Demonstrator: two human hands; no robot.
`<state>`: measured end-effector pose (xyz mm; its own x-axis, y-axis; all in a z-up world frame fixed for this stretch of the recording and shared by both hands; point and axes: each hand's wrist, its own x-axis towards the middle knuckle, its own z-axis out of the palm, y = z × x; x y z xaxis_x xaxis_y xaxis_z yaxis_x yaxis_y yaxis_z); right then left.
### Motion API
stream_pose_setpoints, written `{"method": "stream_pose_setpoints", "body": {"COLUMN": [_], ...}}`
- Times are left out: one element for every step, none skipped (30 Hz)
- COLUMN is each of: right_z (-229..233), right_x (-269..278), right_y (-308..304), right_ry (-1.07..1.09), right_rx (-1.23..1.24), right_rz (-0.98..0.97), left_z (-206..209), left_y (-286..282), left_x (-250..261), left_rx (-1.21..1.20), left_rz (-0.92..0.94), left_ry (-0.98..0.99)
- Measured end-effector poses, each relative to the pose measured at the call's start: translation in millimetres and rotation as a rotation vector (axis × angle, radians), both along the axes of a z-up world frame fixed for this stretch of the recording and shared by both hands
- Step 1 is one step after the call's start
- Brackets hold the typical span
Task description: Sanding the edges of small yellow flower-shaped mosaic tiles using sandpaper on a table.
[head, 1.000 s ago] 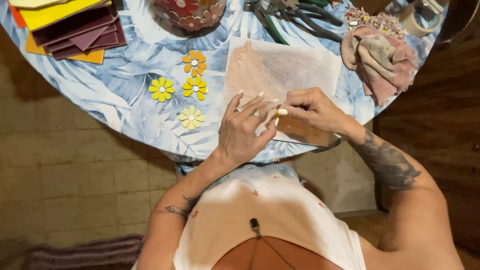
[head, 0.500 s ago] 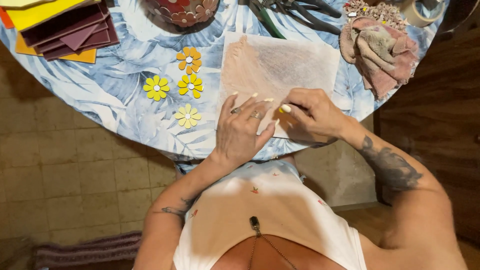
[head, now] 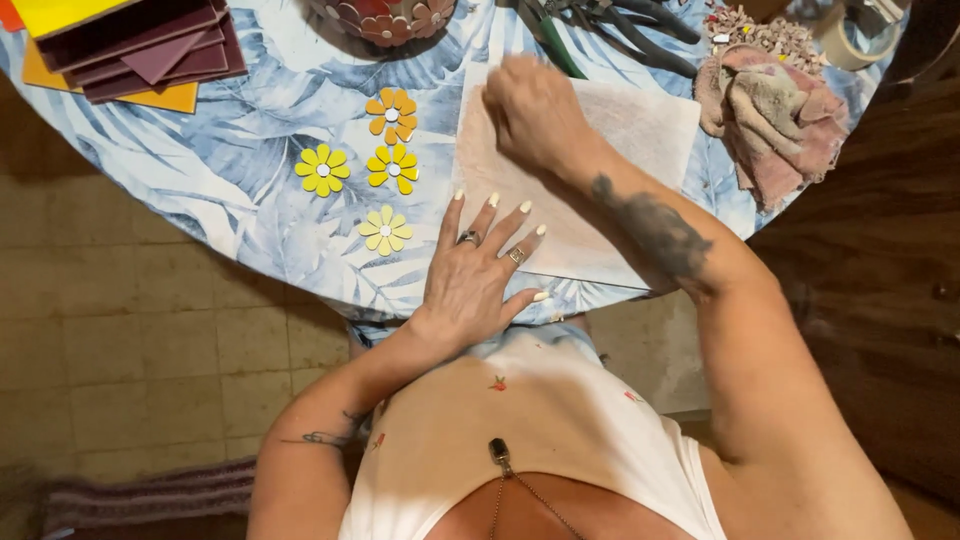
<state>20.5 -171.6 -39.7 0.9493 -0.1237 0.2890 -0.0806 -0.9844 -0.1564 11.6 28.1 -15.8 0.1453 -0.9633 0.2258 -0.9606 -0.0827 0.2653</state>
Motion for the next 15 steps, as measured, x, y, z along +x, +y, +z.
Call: {"method": "stream_pose_setpoints", "body": {"right_z": [6, 12, 18, 23, 28, 33, 26, 19, 11, 16, 21, 26, 27, 27, 28], "right_x": [-4, -8, -13, -34, -55, -76, -104, -131, -159, -167, -175, -182, -168, -154, -141], "right_y": [2, 4, 6, 12, 17, 22, 15, 9, 2, 0, -2, -4, 0, 5, 9], "right_ry": [-0.001, 0.001, 0.006, 0.009, 0.021, 0.032, 0.034, 0.093, 0.153, 0.156, 0.214, 0.272, 0.271, 0.25, 0.23], "right_rx": [0.002, -0.025, -0.054, -0.052, -0.067, -0.081, -0.084, -0.103, -0.121, -0.122, -0.123, -0.124, -0.123, -0.078, -0.035], "right_rz": [-0.002, 0.066, 0.133, 0.13, 0.17, 0.21, 0.206, 0.208, 0.214, 0.212, 0.197, 0.182, 0.183, 0.186, 0.186], "left_z": [-1, -1, -2, -2, -2, -2, -2, -3, -3, -3, -3, -2, -3, -4, -4], "left_y": [0, 0, -1, -1, -1, -2, -3, -3, -3, -3, -3, -2, -2, -1, -2], "left_x": [0, 0, -1, -1, -1, 0, 1, 3, 3, 4, 4, 5, 5, 5, 4], "left_rx": [0.002, -0.009, -0.022, -0.02, 0.042, 0.105, 0.102, 0.097, 0.093, 0.091, 0.087, 0.083, 0.084, 0.086, 0.086], "left_rz": [-0.002, 0.002, 0.005, 0.002, -0.01, -0.023, -0.028, -0.041, -0.051, -0.054, -0.057, -0.06, -0.059, -0.061, -0.066], "left_ry": [-0.001, -0.005, -0.006, -0.002, 0.071, 0.143, 0.145, 0.152, 0.161, 0.164, 0.164, 0.164, 0.163, 0.164, 0.165]}}
